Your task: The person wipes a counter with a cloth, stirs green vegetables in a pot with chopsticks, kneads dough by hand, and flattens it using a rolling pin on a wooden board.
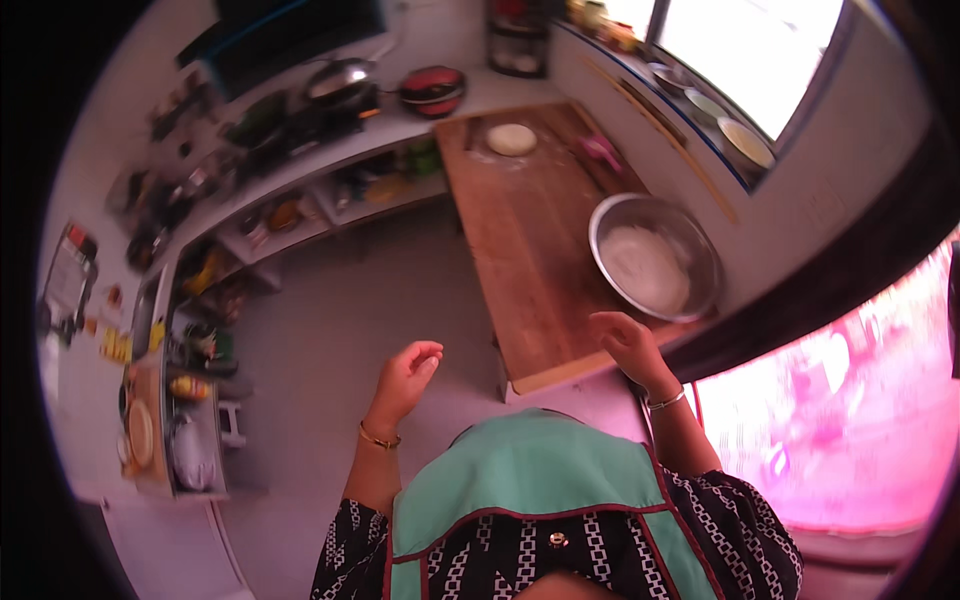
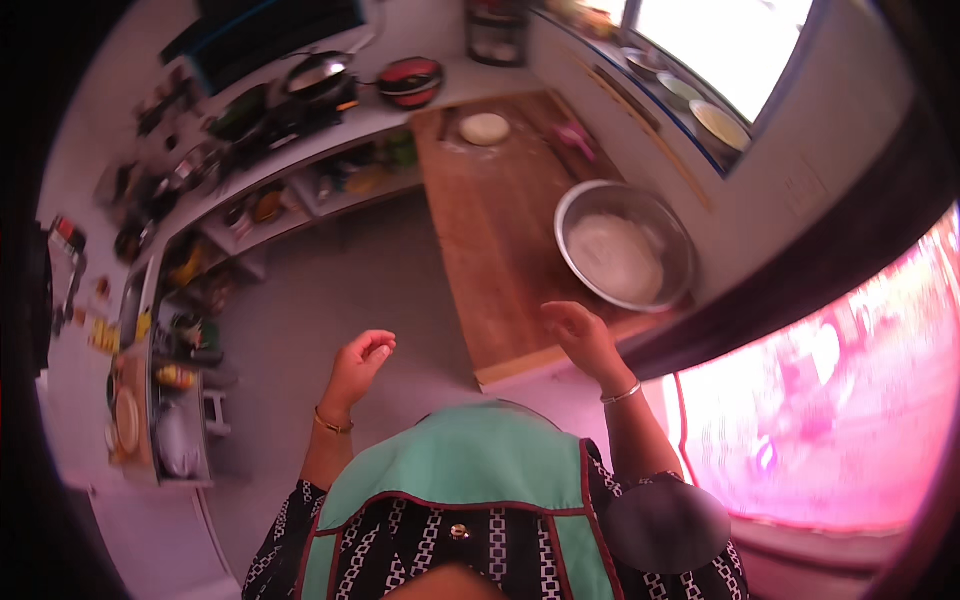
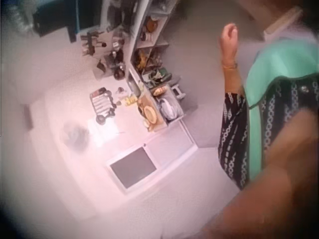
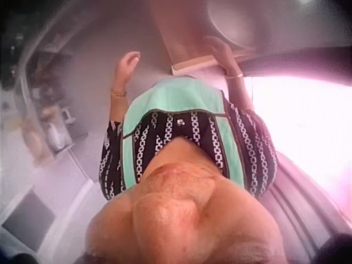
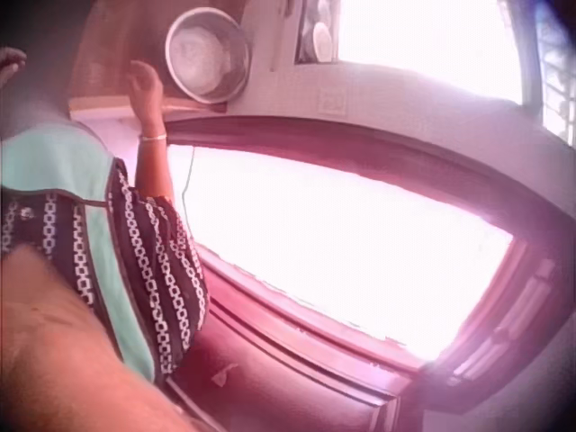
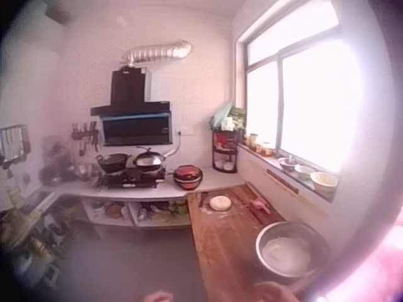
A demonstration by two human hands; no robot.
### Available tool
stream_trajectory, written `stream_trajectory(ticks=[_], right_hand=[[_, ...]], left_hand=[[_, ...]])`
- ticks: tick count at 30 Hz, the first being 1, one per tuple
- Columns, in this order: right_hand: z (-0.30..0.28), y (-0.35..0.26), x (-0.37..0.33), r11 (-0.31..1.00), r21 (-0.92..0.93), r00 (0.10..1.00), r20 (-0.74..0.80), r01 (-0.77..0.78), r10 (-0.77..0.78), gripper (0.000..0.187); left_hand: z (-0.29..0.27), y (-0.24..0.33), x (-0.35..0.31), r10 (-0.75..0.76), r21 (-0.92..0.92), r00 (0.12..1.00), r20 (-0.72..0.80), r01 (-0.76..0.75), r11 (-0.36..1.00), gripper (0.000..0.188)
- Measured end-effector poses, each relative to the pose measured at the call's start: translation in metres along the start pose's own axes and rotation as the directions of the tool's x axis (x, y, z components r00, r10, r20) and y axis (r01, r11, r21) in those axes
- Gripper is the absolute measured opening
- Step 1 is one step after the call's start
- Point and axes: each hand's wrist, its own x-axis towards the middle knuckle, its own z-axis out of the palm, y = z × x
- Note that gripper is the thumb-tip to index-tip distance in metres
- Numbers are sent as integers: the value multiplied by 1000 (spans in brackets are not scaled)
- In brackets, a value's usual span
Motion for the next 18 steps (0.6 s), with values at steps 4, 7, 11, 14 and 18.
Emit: stream_trajectory(ticks=[4, 7, 11, 14, 18], right_hand=[[30, -12, 46, 982, 142, 971, 186, 125, -151, 31], [39, -16, 60, 963, 166, 926, 281, 213, -253, 33], [51, -8, 53, 934, 154, 861, 361, 324, -358, 33], [39, 0, 36, 952, 102, 867, 393, 288, -305, 30], [30, 15, 8, 974, 18, 912, 348, 225, -217, 27]], left_hand=[[-18, 3, -73, -33, 67, 933, -359, 61, 996, 18], [-7, 2, -105, -54, 64, 874, -484, 97, 993, 18], [22, -2, -132, -114, 13, 866, -487, 138, 990, 19], [41, 2, -133, -168, -29, 893, -417, 172, 985, 19], [41, 4, -131, -165, 27, 928, -333, 184, 982, 20]])
